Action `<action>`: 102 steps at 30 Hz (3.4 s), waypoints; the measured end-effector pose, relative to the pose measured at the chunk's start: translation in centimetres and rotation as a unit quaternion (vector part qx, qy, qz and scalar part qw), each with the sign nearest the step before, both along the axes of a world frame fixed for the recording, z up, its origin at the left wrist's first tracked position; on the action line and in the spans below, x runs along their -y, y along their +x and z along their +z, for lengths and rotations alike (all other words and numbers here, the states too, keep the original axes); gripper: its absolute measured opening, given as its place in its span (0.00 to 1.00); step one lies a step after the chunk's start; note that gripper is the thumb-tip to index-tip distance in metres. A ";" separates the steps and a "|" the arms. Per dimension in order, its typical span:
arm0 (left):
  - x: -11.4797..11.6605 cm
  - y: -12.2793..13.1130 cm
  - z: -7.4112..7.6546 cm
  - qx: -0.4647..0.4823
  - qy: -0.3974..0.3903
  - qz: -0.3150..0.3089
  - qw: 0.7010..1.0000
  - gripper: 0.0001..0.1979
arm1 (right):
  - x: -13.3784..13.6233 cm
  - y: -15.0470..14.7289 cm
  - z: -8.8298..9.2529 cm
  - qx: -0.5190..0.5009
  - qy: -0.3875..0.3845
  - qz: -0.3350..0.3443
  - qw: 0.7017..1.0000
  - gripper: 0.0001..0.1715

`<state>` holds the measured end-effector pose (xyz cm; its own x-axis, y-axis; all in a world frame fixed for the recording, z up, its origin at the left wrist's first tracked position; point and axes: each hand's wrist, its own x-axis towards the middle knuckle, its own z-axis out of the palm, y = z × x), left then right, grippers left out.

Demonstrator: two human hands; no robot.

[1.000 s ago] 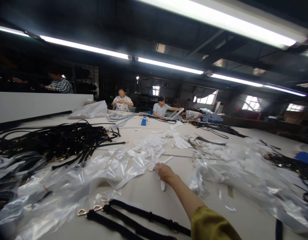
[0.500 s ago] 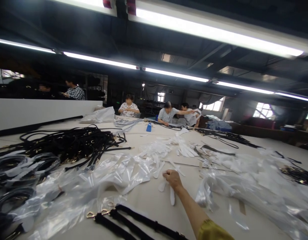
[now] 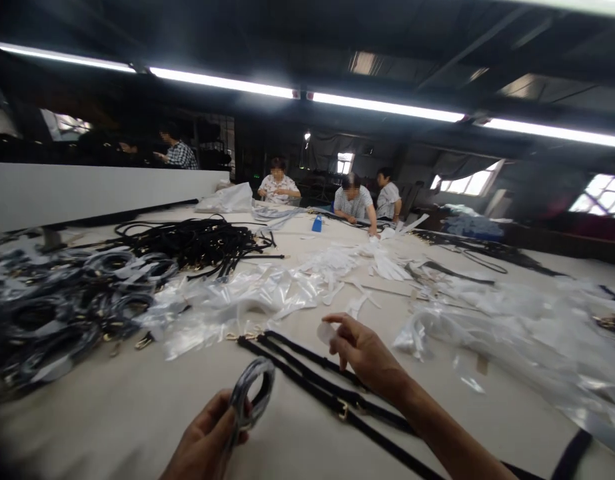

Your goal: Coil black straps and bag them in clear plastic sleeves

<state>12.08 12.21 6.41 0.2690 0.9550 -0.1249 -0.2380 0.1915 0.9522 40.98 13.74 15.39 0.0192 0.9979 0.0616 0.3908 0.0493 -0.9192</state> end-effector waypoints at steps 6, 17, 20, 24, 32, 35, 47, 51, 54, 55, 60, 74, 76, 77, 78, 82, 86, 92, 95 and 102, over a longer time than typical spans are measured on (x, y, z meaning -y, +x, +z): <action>2.2 0.6 0.3 0.160 -0.109 -0.012 0.981 0.26 | 5.6 -8.7 -2.6 -0.020 -0.094 -0.008 0.995 0.08; 3.3 -1.1 1.3 0.073 -0.003 -0.063 0.995 0.36 | 7.9 -14.3 -3.9 -0.284 -0.070 0.019 0.956 0.10; 3.3 -1.1 2.9 -0.031 0.066 -0.101 0.992 0.20 | 8.0 -14.1 -5.5 -0.348 -0.096 -0.039 0.932 0.18; 3.1 -0.7 4.5 -0.163 0.138 -0.097 0.972 0.09 | 7.7 -13.7 -7.5 -0.397 -0.072 -0.088 0.911 0.26; 2.5 0.0 3.1 -0.172 0.088 -0.125 0.973 0.07 | 7.9 -13.8 -8.0 -0.218 -0.019 -0.082 0.972 0.23; 2.2 -0.3 3.1 -0.251 0.133 -0.100 0.954 0.05 | 8.1 -13.7 -8.5 -0.208 -0.048 -0.058 0.975 0.27; 1.4 0.1 -0.4 -0.473 0.331 -0.057 0.814 0.07 | 8.0 -12.8 -9.2 -0.022 0.094 0.080 0.992 0.15; 1.3 -0.3 -0.9 -0.447 0.282 -0.033 0.848 0.02 | 6.9 -13.1 -8.3 -0.237 -0.067 0.074 0.966 0.09; 1.3 -0.5 -0.7 -0.419 0.239 -0.007 0.876 0.07 | 6.7 -12.4 -7.4 -0.331 -0.114 0.069 0.934 0.17; 1.3 -0.5 -0.6 -0.406 0.228 -0.003 0.885 0.09 | 6.8 -12.1 -7.1 -0.341 -0.117 0.061 0.931 0.19; 1.2 -0.3 -1.0 -0.365 0.194 -0.003 0.910 0.14 | 7.2 -10.6 -5.7 -0.321 -0.174 0.108 0.925 0.23; 1.2 -0.4 -2.3 -0.394 0.224 0.021 0.891 0.13 | 6.6 -11.7 -5.7 -0.332 -0.173 0.064 0.925 0.23; 1.2 -0.4 -2.4 -0.402 0.240 0.027 0.883 0.12 | 6.6 -11.9 -6.1 -0.275 -0.195 0.049 0.940 0.27; 1.3 -0.4 -2.5 -0.405 0.249 0.031 0.879 0.12 | 6.5 -12.0 -6.4 -0.251 -0.204 0.050 0.945 0.27; 1.3 -0.4 -2.5 -0.408 0.258 0.034 0.875 0.12 | 6.4 -12.1 -6.7 -0.234 -0.215 0.053 0.947 0.27; 1.6 -0.4 -2.5 -0.418 0.304 0.051 0.855 0.12 | 5.6 -12.4 -7.6 -0.190 -0.256 0.060 0.946 0.21; 1.9 -0.2 -2.5 -0.421 0.363 0.069 0.828 0.13 | 4.3 -12.9 -7.6 -0.146 -0.280 0.038 0.948 0.17; 2.1 0.0 -2.4 -0.431 0.433 0.068 0.789 0.18 | 3.0 -13.4 -6.9 -0.111 -0.308 0.027 0.944 0.12; 2.2 0.0 -2.5 -0.433 0.453 0.069 0.776 0.17 | 3.0 -13.1 -6.6 -0.109 -0.299 0.027 0.947 0.08; 2.3 0.1 -2.2 -0.429 0.465 0.077 0.771 0.18 | 3.8 -12.9 -7.3 -0.152 -0.217 0.019 0.964 0.10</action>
<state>12.19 9.92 4.24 0.3423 0.7518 0.5636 0.6045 -0.6354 0.4805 28.06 9.93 8.11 -0.0660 0.9292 -0.3637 0.1057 -0.3560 -0.9285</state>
